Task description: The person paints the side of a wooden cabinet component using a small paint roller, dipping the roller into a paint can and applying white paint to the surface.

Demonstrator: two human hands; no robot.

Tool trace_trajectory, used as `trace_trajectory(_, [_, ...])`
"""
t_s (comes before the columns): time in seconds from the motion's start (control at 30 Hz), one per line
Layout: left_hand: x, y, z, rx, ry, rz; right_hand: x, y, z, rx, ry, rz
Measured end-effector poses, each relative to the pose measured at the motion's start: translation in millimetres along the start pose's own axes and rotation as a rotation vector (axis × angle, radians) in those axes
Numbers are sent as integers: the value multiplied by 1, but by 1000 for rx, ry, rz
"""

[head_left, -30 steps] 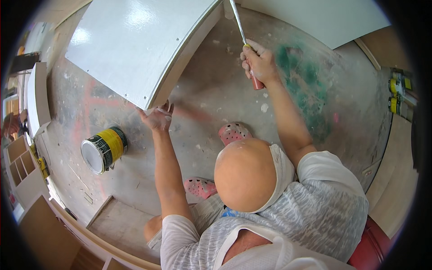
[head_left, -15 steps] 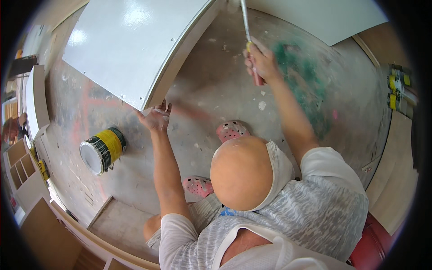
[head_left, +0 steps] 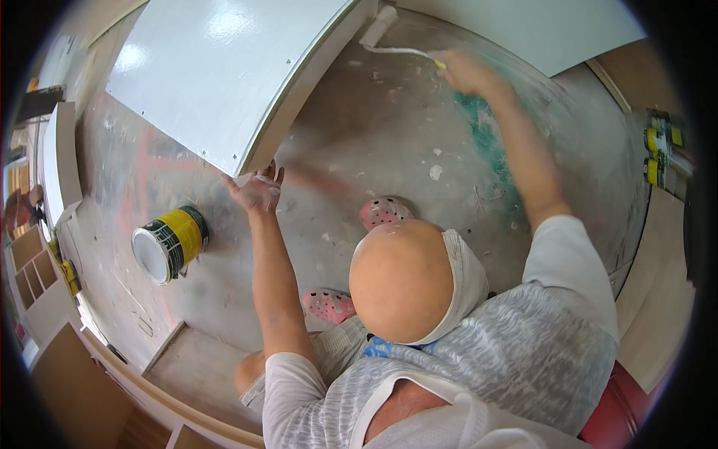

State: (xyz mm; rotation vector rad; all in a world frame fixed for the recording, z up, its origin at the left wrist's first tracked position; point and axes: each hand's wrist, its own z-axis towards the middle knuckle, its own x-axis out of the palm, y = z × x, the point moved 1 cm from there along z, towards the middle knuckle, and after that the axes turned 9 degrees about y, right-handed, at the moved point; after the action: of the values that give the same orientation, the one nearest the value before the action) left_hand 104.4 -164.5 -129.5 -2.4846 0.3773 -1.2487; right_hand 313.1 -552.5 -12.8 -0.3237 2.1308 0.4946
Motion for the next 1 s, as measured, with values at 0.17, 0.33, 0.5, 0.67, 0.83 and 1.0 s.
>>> trace_trajectory(0.17, [4,4,-5,-24,0,-25,-4,-4,-19,-74,-220,242])
trace_trajectory(0.33, [21,16,-2,-34,16,15,88,17,-17,163,-252,1129])
trace_trajectory(0.5, [24,23,5,-52,42,-22,98,56,33,111,-358,1531])
trace_trajectory(0.67, [19,21,4,-59,0,-16,128,83,34,49,-372,1310])
trace_trajectory(0.83, [0,13,11,-73,150,-32,124,62,49,-18,-423,1214])
trace_trajectory(1.0, [16,28,14,-90,76,-30,116,59,61,8,-499,1206])
